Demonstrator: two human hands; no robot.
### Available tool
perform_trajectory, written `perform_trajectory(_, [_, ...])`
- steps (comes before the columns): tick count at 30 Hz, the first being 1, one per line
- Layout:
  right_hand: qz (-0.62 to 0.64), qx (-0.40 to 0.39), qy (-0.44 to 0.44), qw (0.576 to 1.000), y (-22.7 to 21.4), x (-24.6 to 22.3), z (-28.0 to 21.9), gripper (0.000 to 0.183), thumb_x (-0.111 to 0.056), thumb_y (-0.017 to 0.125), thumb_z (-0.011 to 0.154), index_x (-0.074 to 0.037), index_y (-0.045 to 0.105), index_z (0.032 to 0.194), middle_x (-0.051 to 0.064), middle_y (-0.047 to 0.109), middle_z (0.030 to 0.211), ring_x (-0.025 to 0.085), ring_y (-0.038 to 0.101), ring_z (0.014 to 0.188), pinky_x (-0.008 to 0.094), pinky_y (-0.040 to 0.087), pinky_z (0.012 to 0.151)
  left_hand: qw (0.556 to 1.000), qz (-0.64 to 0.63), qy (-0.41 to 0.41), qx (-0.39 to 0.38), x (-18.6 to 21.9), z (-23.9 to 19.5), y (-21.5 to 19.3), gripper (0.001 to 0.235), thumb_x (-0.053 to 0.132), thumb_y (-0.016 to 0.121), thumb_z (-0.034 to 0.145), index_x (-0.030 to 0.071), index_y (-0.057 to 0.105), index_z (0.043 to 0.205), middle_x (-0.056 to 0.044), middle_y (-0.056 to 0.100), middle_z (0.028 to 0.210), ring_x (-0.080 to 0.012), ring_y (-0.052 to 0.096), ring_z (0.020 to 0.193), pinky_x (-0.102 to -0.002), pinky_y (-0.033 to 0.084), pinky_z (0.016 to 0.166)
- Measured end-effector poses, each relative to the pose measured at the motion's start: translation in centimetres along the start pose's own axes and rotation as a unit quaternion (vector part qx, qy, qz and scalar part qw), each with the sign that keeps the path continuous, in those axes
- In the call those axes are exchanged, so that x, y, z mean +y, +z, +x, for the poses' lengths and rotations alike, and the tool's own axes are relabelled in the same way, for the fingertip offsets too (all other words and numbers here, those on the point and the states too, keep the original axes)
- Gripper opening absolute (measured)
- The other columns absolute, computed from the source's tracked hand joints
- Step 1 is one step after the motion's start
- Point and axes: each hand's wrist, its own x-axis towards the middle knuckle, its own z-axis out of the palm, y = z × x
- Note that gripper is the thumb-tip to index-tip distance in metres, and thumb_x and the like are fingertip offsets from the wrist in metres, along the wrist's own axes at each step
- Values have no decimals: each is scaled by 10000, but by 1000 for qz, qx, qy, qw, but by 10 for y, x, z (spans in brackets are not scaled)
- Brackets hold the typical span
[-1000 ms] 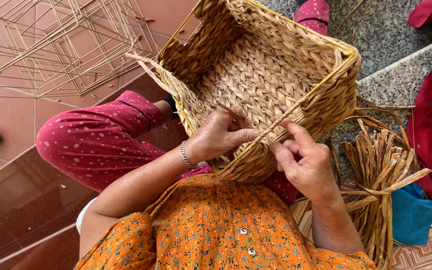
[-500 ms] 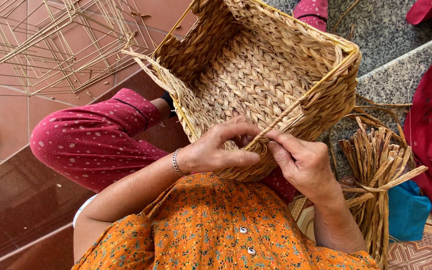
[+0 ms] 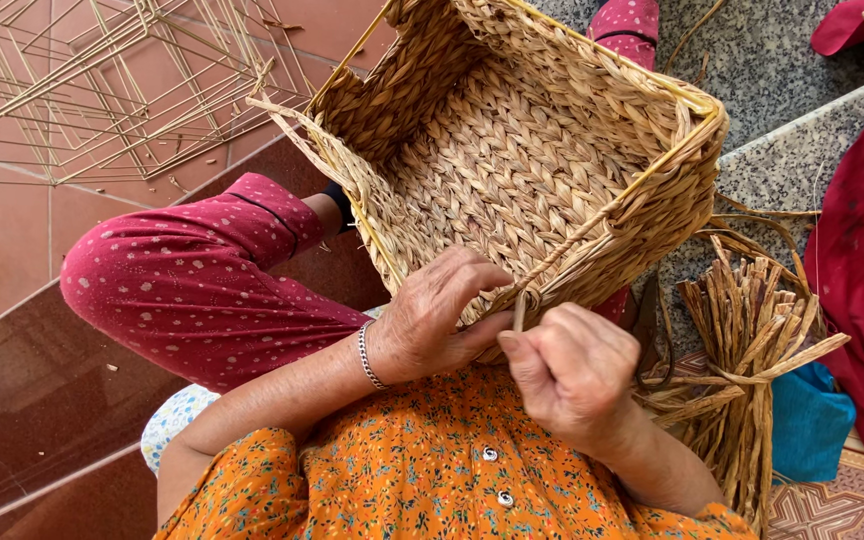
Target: The person weaves a rectangular basket using dried palm leaves, interlacing strands along the rim and trimming excess with scissors. The person rotates the basket to work on different sides and secures the weave by hand.
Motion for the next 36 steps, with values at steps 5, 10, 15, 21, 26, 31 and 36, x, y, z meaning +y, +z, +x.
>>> perform_trajectory(5, [-82,-29,-72,994,-2,-17,4,262,-220,762,948,-39,608,836,77,505,701,270,537,612,396,439,551,995,49,83,-7,-5,-2,-3,396,96,774,834,-11,604,1175,-166,629,1062,-318,647,953,-422,552,836])
perform_trajectory(10, [70,-31,-25,997,-20,0,8,361,-377,676,938,-16,670,954,67,611,829,202,608,710,343,482,626,987,-144,-70,26,-14,-3,5,166,55,696,1022,13,664,1179,-114,716,1059,-240,733,957,-292,615,845])
perform_trajectory(15, [255,12,215,943,6,28,-14,210,-127,717,948,1,612,1077,80,701,1168,25,582,634,203,506,551,904,-325,-277,36,-27,0,-13,271,137,746,936,78,640,1179,-60,710,990,-171,694,903,-266,612,816])
perform_trajectory(21, [345,5,291,892,21,41,-35,305,13,716,923,-4,530,1165,73,732,1084,6,560,569,179,468,472,975,211,73,24,-11,12,-42,196,232,826,886,146,701,1010,-30,632,1071,-227,570,1027,-424,445,923])
perform_trajectory(26, [364,11,345,865,30,38,-34,369,56,735,885,-21,468,1127,82,707,1007,6,581,592,173,439,429,970,222,72,-65,-6,12,-50,243,162,771,873,133,700,1104,-10,600,1023,-217,561,1023,-429,441,970])
perform_trajectory(31, [369,18,320,872,35,40,-29,358,81,706,892,-19,455,1127,94,693,1137,10,662,787,172,540,619,947,282,104,-115,-9,10,-45,333,173,676,861,28,664,1160,-61,595,1041,-242,553,1052,-405,464,934])
perform_trajectory(36, [367,15,340,866,32,44,-33,304,66,691,906,-14,502,1130,83,694,1077,-13,587,730,150,456,563,938,305,134,-96,-11,13,-37,409,192,653,819,-32,638,1161,-113,577,1096,-265,561,1079,-406,491,904])
